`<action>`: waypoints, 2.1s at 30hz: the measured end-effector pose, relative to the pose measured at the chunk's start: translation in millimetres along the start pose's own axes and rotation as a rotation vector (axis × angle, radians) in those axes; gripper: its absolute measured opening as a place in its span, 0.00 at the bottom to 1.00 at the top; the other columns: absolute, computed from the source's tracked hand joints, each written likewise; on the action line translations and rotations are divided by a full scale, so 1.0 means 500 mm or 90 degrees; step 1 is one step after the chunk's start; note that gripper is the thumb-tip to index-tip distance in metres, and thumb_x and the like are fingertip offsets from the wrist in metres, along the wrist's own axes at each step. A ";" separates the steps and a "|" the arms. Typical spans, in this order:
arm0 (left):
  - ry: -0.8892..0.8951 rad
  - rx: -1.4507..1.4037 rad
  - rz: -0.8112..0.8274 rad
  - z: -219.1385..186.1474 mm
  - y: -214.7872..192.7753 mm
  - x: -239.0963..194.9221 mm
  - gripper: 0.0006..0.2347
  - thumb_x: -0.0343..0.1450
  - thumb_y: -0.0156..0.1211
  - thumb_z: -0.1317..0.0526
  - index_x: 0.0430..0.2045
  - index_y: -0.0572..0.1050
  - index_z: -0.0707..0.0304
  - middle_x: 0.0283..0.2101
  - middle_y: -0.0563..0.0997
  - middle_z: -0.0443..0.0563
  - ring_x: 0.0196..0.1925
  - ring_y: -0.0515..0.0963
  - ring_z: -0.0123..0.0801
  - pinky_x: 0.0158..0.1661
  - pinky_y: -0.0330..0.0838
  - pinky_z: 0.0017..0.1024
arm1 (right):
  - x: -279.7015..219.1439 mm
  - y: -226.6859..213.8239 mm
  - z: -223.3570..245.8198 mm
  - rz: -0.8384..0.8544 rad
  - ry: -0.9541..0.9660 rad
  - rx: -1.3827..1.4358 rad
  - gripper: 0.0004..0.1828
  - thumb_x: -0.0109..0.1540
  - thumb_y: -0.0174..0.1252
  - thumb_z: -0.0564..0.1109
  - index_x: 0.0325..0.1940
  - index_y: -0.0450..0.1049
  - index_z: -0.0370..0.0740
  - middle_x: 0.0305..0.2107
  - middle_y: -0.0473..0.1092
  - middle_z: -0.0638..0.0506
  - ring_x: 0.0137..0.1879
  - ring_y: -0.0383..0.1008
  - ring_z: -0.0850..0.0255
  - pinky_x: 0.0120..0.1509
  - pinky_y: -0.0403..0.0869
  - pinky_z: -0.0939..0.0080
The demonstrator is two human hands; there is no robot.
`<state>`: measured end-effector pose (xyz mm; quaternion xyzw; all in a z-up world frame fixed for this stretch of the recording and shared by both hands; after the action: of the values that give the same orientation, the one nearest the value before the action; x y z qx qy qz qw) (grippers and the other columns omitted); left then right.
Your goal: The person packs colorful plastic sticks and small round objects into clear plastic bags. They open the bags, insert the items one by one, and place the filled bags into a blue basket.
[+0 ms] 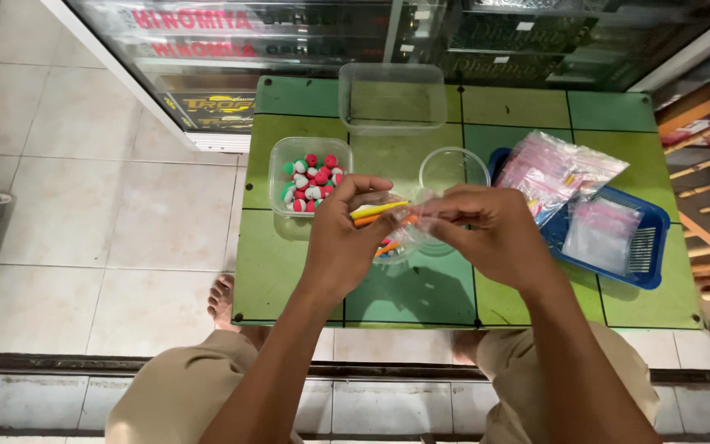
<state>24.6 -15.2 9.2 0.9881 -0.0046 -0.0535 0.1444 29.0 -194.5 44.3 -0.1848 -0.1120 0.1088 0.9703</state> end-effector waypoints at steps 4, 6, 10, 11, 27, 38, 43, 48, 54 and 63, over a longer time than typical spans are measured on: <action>-0.011 0.004 0.000 -0.016 0.010 -0.008 0.17 0.61 0.67 0.69 0.42 0.71 0.66 0.36 0.80 0.59 0.34 0.80 0.30 0.36 0.77 0.24 | 0.005 0.004 -0.017 -0.009 0.002 0.014 0.10 0.52 0.66 0.32 0.35 0.80 0.39 0.22 0.72 0.47 0.31 0.67 0.69 0.32 0.71 0.70; -0.025 -0.005 0.001 -0.020 0.011 -0.009 0.22 0.61 0.67 0.67 0.48 0.67 0.66 0.35 0.79 0.58 0.34 0.78 0.27 0.36 0.75 0.22 | 0.009 0.005 -0.010 -0.022 -0.019 0.003 0.09 0.52 0.67 0.33 0.36 0.80 0.39 0.22 0.71 0.48 0.30 0.66 0.70 0.30 0.69 0.71; -0.057 -0.031 -0.009 -0.006 -0.005 -0.008 0.25 0.60 0.66 0.68 0.51 0.64 0.68 0.34 0.77 0.59 0.33 0.78 0.28 0.35 0.75 0.22 | 0.010 0.015 0.000 -0.016 -0.015 0.016 0.09 0.53 0.66 0.34 0.36 0.79 0.39 0.23 0.72 0.47 0.29 0.65 0.70 0.30 0.67 0.72; -0.048 -0.047 -0.013 -0.002 -0.009 -0.007 0.24 0.60 0.65 0.70 0.51 0.64 0.68 0.34 0.78 0.60 0.33 0.79 0.29 0.35 0.76 0.22 | 0.009 0.019 -0.005 -0.013 -0.006 -0.001 0.10 0.53 0.66 0.33 0.37 0.79 0.39 0.22 0.71 0.47 0.29 0.66 0.69 0.30 0.68 0.71; -0.033 -0.096 -0.114 -0.017 -0.086 -0.021 0.24 0.60 0.64 0.72 0.49 0.64 0.67 0.36 0.78 0.63 0.32 0.80 0.34 0.34 0.79 0.26 | 0.004 0.055 0.026 0.231 0.250 -0.513 0.16 0.59 0.52 0.52 0.49 0.77 0.62 0.32 0.76 0.42 0.45 0.74 0.38 0.51 0.72 0.41; -0.046 -0.093 -0.110 -0.024 -0.090 -0.029 0.24 0.60 0.65 0.71 0.50 0.65 0.66 0.34 0.78 0.61 0.33 0.79 0.32 0.34 0.79 0.25 | 0.059 0.119 -0.103 0.250 0.345 -0.603 0.11 0.51 0.56 0.47 0.36 0.78 0.47 0.07 0.68 0.50 0.19 0.74 0.49 0.33 0.75 0.48; -0.037 -0.104 -0.114 -0.043 -0.085 -0.034 0.24 0.59 0.65 0.71 0.50 0.65 0.66 0.34 0.78 0.61 0.33 0.80 0.32 0.35 0.79 0.25 | 0.057 0.121 -0.139 0.210 0.368 -0.637 0.10 0.49 0.58 0.49 0.28 0.78 0.41 0.14 0.70 0.41 0.25 0.74 0.40 0.28 0.73 0.44; -0.056 -0.094 -0.093 -0.040 -0.084 -0.038 0.24 0.60 0.65 0.70 0.51 0.65 0.65 0.35 0.79 0.60 0.33 0.80 0.30 0.35 0.78 0.24 | 0.052 0.134 -0.100 0.176 0.379 -0.608 0.24 0.50 0.56 0.51 0.46 0.73 0.33 0.34 0.69 0.33 0.43 0.74 0.35 0.38 0.75 0.39; -0.040 -0.102 -0.093 -0.037 -0.088 -0.030 0.24 0.60 0.65 0.70 0.51 0.64 0.66 0.36 0.79 0.61 0.34 0.79 0.31 0.37 0.77 0.24 | 0.047 0.136 -0.077 0.165 0.365 -0.593 0.21 0.54 0.51 0.49 0.42 0.74 0.29 0.31 0.70 0.31 0.40 0.74 0.34 0.38 0.76 0.39; -0.036 -0.104 -0.106 -0.041 -0.075 -0.028 0.24 0.60 0.65 0.70 0.51 0.65 0.65 0.37 0.78 0.64 0.35 0.79 0.34 0.38 0.77 0.26 | 0.032 0.119 0.023 0.114 0.302 -0.650 0.11 0.56 0.51 0.44 0.35 0.77 0.41 0.27 0.72 0.35 0.38 0.74 0.32 0.39 0.75 0.39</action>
<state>12.7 26.8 19.5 0.9681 0.0778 -0.0931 0.2193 31.0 -132.4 34.7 -0.6582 0.0868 0.0781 0.7437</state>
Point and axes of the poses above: each hand's wrist, its own x-axis towards the middle knuckle, its own y-axis out of the palm, z = x × y, the point moved 1 cm from there along x, towards the middle knuckle
